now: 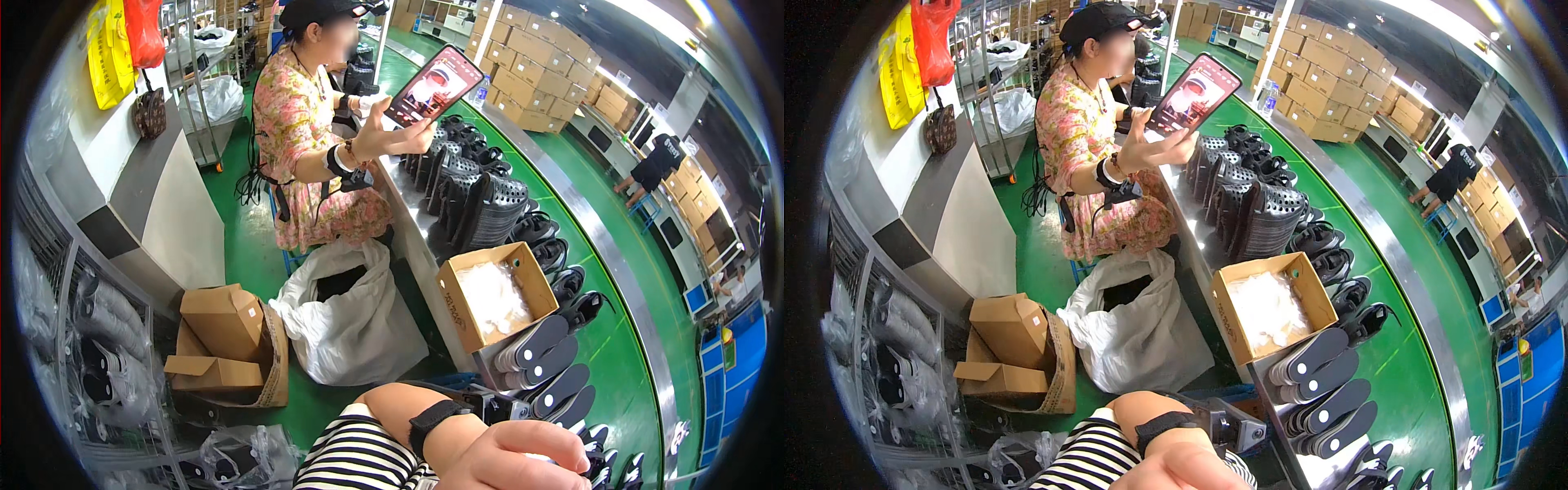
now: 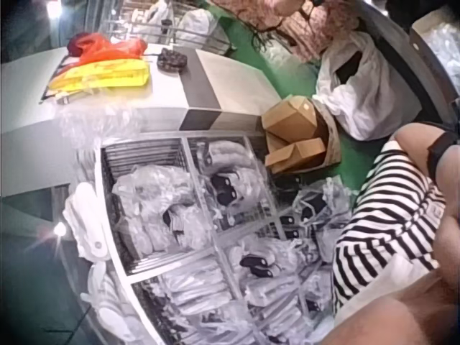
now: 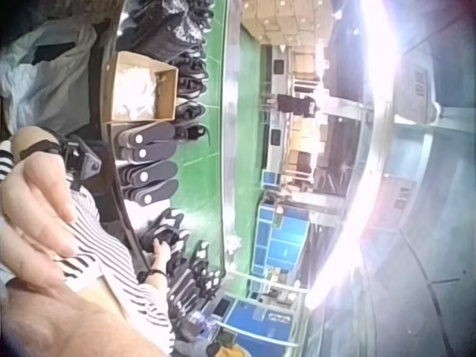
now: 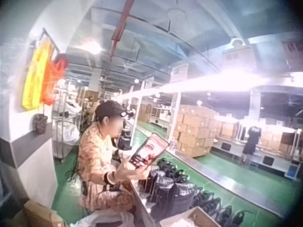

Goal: Checking shoe assembly and organizing completed sneakers and insoles on a factory production line.

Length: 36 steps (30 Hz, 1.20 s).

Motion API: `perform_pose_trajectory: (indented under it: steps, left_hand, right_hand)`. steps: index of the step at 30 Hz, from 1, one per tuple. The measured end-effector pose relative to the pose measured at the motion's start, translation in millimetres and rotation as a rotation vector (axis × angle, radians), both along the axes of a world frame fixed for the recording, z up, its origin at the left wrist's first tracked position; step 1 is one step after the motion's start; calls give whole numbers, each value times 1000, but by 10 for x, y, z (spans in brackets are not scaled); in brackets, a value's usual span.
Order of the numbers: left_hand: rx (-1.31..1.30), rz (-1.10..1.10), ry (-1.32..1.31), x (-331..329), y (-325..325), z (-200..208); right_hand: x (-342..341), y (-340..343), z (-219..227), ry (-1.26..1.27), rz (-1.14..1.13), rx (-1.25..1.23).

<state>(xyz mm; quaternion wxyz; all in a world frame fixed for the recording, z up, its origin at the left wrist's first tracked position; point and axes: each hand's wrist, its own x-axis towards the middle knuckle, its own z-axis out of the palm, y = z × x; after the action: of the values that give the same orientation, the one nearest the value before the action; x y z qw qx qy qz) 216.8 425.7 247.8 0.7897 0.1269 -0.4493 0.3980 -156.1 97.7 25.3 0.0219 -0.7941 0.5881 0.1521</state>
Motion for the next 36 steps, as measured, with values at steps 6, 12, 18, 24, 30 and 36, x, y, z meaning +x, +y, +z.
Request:
perform_pose_trajectory:
  steps: [6, 12, 18, 24, 30, 36]
  left_hand:
    - [6, -9, -77, 89, -7, -15]
    - [35, -44, -33, -37, 51, -45]
    - [18, -25, -77, -20, 89, -10]
    - [-14, -45, -97, -24, 18, -23]
    - [80, -161, -35, -92, 41, -16]
    - [175, -125, -193, 118, -129, -156]
  right_hand:
    - [155, 115, 191, 21, 30, -7]
    - [223, 173, 240, 5, -14, 26]
    - [228, 167, 219, 16, -7, 20]
    - [246, 135, 213, 4, 5, 4]
    - [184, 131, 186, -4, -14, -3]
    - [154, 118, 136, -6, -33, -6]
